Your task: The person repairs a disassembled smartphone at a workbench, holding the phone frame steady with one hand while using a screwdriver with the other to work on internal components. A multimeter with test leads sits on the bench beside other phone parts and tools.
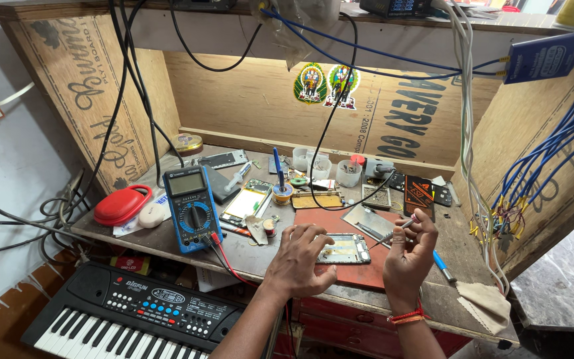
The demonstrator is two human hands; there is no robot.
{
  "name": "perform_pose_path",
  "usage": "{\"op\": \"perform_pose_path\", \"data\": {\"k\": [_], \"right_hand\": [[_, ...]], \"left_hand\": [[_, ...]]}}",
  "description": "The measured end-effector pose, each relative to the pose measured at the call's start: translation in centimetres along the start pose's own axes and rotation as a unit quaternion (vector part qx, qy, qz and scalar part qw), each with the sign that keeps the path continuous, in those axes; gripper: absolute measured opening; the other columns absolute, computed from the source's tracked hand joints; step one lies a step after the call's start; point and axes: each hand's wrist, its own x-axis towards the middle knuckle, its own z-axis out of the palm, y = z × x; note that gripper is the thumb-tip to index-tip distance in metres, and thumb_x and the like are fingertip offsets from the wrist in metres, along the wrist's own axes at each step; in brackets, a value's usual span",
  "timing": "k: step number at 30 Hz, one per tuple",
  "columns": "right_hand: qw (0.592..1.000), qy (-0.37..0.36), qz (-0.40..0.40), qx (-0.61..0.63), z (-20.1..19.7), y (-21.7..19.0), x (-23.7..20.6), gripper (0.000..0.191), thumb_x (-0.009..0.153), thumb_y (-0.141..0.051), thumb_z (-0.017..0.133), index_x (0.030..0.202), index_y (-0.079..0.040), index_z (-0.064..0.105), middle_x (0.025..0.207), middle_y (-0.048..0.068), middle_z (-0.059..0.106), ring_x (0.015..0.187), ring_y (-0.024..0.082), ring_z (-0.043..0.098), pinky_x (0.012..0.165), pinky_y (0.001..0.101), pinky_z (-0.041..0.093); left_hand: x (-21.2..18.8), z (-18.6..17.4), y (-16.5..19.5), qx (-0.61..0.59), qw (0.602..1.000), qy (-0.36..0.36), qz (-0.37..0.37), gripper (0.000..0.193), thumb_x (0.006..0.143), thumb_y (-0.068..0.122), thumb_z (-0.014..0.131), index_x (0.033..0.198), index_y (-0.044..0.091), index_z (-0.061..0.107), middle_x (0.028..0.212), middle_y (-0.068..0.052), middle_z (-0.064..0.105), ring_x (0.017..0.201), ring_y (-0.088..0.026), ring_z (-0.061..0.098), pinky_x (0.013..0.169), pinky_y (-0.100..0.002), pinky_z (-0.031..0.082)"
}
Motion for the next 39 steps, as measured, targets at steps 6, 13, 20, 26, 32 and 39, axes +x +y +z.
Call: {"op": "perform_pose_path", "data": {"k": [6, 13, 20, 26, 32, 39], "right_hand": [[1.0, -0.006, 0.005, -0.005, 0.07, -0.12, -0.03, 0.042, 0.104, -0.001, 0.06, 0.143, -0.005, 0.047, 0.112, 0.008, 0.065, 0.098, 0.012, 0.065, 0.078, 0.0259, 0.055], [1.0, -0.012, 0.003, 0.003, 0.13, -0.09, -0.01, 0.041, 0.104, -0.001, 0.059, 0.144, -0.005, 0.047, 0.114, 0.009, 0.064, 0.1, 0.014, 0.066, 0.081, 0.0276, 0.058], [1.0, -0.016, 0.005, -0.009, 0.15, -0.03, 0.06, 0.041, 0.104, -0.002, 0.06, 0.143, -0.005, 0.047, 0.114, 0.01, 0.065, 0.1, 0.014, 0.067, 0.079, 0.0277, 0.058], [1.0, -0.019, 0.005, -0.017, 0.11, -0.15, 0.09, 0.041, 0.104, -0.002, 0.06, 0.143, -0.005, 0.047, 0.114, 0.01, 0.065, 0.099, 0.014, 0.067, 0.077, 0.0279, 0.057], [0.999, -0.029, 0.007, -0.021, 0.16, -0.22, 0.02, 0.042, 0.103, -0.002, 0.061, 0.143, -0.005, 0.048, 0.112, 0.01, 0.067, 0.098, 0.014, 0.068, 0.075, 0.0283, 0.057], [0.999, -0.04, 0.002, -0.034, 0.19, -0.71, 0.15, 0.043, 0.1, -0.002, 0.063, 0.142, -0.007, 0.051, 0.109, 0.01, 0.069, 0.096, 0.016, 0.069, 0.073, 0.0292, 0.058]], "left_hand": [[0.0, -0.04, 0.04, 0.0, 1.0, 0.001, -0.002, 0.053, 0.073, 0.038, 0.068, 0.116, 0.008, 0.066, 0.124, -0.014, 0.059, 0.129, -0.03, 0.05, 0.117, -0.053, 0.028], [0.01, -0.03, 0.1, 0.002, 1.0, -0.004, -0.004, 0.053, 0.074, 0.038, 0.068, 0.117, 0.008, 0.065, 0.124, -0.014, 0.059, 0.129, -0.029, 0.05, 0.118, -0.052, 0.029], [-0.03, -0.06, 0.09, -0.002, 1.0, -0.005, -0.008, 0.054, 0.074, 0.039, 0.068, 0.118, 0.008, 0.065, 0.126, -0.014, 0.058, 0.132, -0.03, 0.048, 0.119, -0.053, 0.027], [-0.01, -0.01, 0.08, -0.002, 1.0, -0.005, -0.006, 0.054, 0.074, 0.039, 0.068, 0.118, 0.008, 0.065, 0.126, -0.014, 0.058, 0.132, -0.03, 0.048, 0.119, -0.053, 0.026], [-0.03, -0.03, 0.05, -0.004, 1.0, -0.008, -0.007, 0.054, 0.074, 0.039, 0.067, 0.118, 0.008, 0.065, 0.126, -0.014, 0.058, 0.131, -0.03, 0.049, 0.118, -0.053, 0.028], [0.01, -0.32, 0.29, -0.007, 1.0, 0.004, 0.001, 0.054, 0.073, 0.039, 0.068, 0.117, 0.007, 0.066, 0.125, -0.015, 0.059, 0.131, -0.031, 0.049, 0.117, -0.054, 0.027]]}}
